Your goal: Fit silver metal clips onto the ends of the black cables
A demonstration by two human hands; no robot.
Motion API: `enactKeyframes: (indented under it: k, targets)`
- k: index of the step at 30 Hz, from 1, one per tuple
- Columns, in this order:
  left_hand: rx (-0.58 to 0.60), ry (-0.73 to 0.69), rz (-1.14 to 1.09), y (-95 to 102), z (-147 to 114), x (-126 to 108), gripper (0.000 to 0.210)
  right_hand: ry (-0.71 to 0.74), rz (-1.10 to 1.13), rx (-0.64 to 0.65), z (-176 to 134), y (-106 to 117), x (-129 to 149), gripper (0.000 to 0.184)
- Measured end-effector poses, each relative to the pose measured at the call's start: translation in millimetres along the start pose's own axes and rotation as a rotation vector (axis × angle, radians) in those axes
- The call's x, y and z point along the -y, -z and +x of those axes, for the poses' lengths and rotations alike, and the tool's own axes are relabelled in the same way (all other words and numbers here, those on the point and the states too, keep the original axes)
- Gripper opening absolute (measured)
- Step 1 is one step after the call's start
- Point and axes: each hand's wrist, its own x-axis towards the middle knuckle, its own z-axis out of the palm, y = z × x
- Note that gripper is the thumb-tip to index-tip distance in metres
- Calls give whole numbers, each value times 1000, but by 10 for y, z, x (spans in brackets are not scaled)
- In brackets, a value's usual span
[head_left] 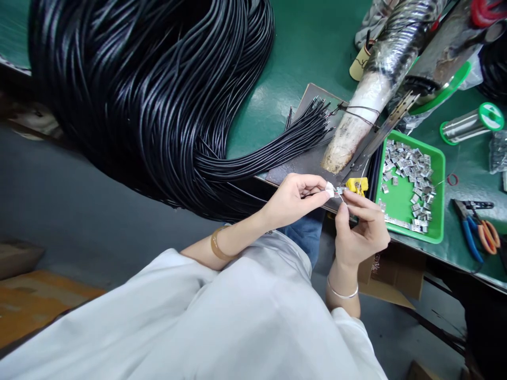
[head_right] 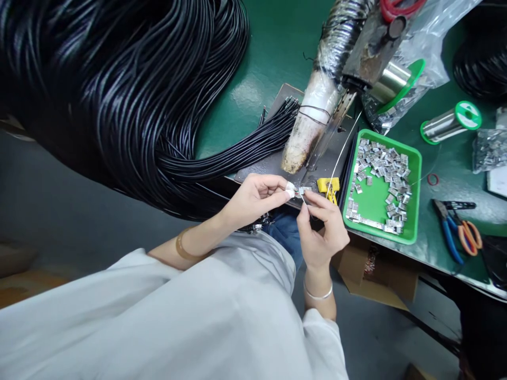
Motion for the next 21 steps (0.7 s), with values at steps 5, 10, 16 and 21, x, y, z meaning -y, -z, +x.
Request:
enactKeyframes:
  k: [5, 10, 16, 21]
  targets:
    - [-1, -8, -15, -13, 25, 9, 17, 124, -113, 17, 12, 10, -15, 20]
    - [-32, -2, 19, -34, 43, 48, 15, 185, -147, -1, 33, -8, -48, 21]
    - [-100, 4, 73, -43, 59, 81, 22, 245, -204, -17, 88, -34, -60, 20]
    - [-115, -14, 98, -48, 54, 42, 23, 287, -228, -23, 121, -29, -24, 21]
